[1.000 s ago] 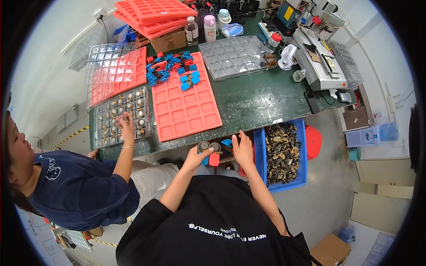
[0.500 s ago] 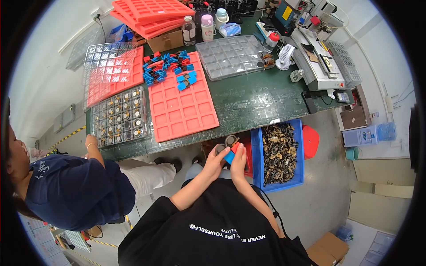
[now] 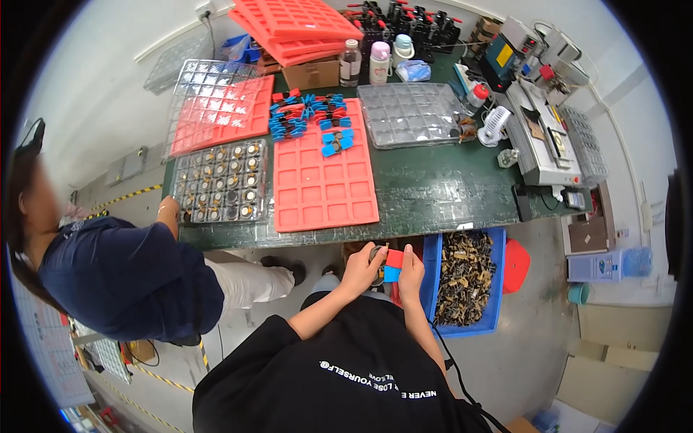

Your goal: The person assembles small electronic components and places them into colored plastic trays. This is done by hand, using pliers to manipulate the components.

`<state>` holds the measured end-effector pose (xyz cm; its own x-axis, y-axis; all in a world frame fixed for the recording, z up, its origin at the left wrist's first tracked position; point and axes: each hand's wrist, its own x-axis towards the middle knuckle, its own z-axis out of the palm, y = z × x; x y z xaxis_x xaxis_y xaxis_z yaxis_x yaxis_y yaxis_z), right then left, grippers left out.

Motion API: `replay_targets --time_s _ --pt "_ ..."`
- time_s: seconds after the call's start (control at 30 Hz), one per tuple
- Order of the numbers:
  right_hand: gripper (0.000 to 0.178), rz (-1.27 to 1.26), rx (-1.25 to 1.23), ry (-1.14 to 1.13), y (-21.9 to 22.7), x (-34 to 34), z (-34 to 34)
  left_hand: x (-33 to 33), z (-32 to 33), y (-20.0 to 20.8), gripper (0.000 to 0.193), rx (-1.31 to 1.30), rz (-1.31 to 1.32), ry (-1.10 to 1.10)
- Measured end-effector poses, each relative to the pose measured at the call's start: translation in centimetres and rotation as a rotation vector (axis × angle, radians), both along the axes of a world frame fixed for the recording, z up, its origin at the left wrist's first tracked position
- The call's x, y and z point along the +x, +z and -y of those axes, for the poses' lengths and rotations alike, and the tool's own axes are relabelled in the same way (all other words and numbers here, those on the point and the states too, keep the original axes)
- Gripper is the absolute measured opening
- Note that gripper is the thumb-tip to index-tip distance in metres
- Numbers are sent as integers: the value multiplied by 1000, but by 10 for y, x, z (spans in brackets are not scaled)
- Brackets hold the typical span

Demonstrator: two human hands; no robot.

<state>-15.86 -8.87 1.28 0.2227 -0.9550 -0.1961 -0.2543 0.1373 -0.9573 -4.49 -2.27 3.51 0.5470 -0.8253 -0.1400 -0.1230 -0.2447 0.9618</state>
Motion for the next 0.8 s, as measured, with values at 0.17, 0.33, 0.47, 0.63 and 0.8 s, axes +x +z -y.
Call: replay_targets --time_s 0.17,0.33,0.47,0.63,0.8 --pt "46 -152 -224 -19 15 9 3 16 -1 -2 35 -46 36 114" --pt "55 -442 -232 62 -32 -2 16 66 -23 -59 42 146 11 302" --pt "56 -667 -44 244 -47 0 17 128 -36 -102 48 202 128 344" --pt "58 -679 -10 361 -62 -10 11 206 -14 -121 44 441 405 343" --pt "56 -691 57 425 -83 -28 -1 243 -19 -151 39 672 427 237"
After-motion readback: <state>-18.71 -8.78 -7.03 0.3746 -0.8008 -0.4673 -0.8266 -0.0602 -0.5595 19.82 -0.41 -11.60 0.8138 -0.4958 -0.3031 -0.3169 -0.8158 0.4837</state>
